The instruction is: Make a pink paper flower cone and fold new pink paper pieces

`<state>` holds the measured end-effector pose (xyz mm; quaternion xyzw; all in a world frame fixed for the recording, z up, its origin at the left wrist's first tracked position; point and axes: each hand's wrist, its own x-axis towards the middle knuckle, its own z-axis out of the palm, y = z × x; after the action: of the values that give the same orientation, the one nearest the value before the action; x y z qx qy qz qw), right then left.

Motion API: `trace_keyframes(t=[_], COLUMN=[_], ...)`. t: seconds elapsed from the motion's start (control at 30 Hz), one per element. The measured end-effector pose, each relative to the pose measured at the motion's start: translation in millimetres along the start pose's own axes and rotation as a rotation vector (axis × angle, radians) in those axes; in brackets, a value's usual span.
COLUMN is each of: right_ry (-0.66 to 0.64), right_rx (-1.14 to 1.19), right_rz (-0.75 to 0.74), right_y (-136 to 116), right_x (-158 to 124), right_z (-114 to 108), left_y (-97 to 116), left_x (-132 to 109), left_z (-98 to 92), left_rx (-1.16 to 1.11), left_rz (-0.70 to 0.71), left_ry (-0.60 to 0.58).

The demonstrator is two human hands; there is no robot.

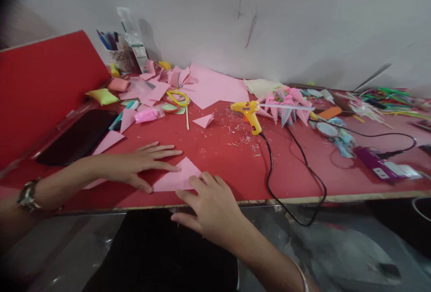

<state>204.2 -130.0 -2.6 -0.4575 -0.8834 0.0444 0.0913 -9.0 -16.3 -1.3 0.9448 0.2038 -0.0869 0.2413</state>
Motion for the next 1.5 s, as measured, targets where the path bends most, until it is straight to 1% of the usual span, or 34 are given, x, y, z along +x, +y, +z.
trace_keyframes(t=[0.1,0.27,0.4,0.53,0.73,0.83,0.97,1.03,1.13,1.2,1.23,1.3,1.33,1.37,1.43,1.5], right_ry=[0.004,0.02,0.047,0.085,0.129,0.125,0.151,0.171,0.147,0.169,0.211,0.338,0.381,0.41,0.443,0.47], right_rx=[0.014,0.015,0.006,-0.039,-0.098,-0.091,-0.034,-0.018,-0.032,-0.079,-0.113,-0.179,-0.197,-0.203,-0.185,-0.125], right_rz=[0.071,0.158,0.193,0.195,0.228,0.242,0.25,0.207,0.02,-0.09,-0.125,-0.178,-0.212,-0.236,-0.262,-0.232], right_y=[5.6,13.3,18.1,20.1,21.9,26.1,32.6,32.4,24.6,15.9,11.4,3.8,1.1,-0.8,-2.6,-3.3], right_x=[-10.6,-22.5,-29.3,-35.5,-44.7,-46.6,-40.2,-33.5,-23.5,-18.8,-17.3,-15.3,-14.7,-14.0,-11.9,-8.1], right_z=[-4.4,-8.9,-11.1,-11.6,-12.0,-12.2,-8.4,-3.6,7.9,17.3,21.7,27.8,28.9,28.6,23.5,13.8], left_y=[0.7,3.7,4.8,4.6,4.9,5.0,9.5,14.4,22.9,28.1,30.8,37.2,41.2,45.9,56.5,67.2], left_x=[0.7,-0.4,-0.9,-0.6,-4.0,-6.7,-10.8,-13.6,-18.3,-21.1,-22.1,-22.9,-22.7,-21.8,-18.7,-14.1], left_z=[-1.8,-4.4,-5.3,-5.9,-4.8,-2.8,0.0,3.0,11.4,18.6,22.1,27.9,29.9,31.1,31.1,27.9], left_rx=[-0.002,-0.006,0.004,0.008,0.003,-0.01,-0.012,-0.008,0.01,0.027,0.035,0.06,0.082,0.109,0.16,0.184], left_rz=[-0.023,-0.043,-0.055,-0.048,-0.054,-0.071,-0.114,-0.134,-0.123,-0.132,-0.158,-0.229,-0.238,-0.217,-0.111,0.02], left_ry=[-0.055,-0.061,-0.083,-0.091,-0.082,-0.065,-0.026,0.0,0.06,0.133,0.186,0.328,0.397,0.458,0.545,0.636])
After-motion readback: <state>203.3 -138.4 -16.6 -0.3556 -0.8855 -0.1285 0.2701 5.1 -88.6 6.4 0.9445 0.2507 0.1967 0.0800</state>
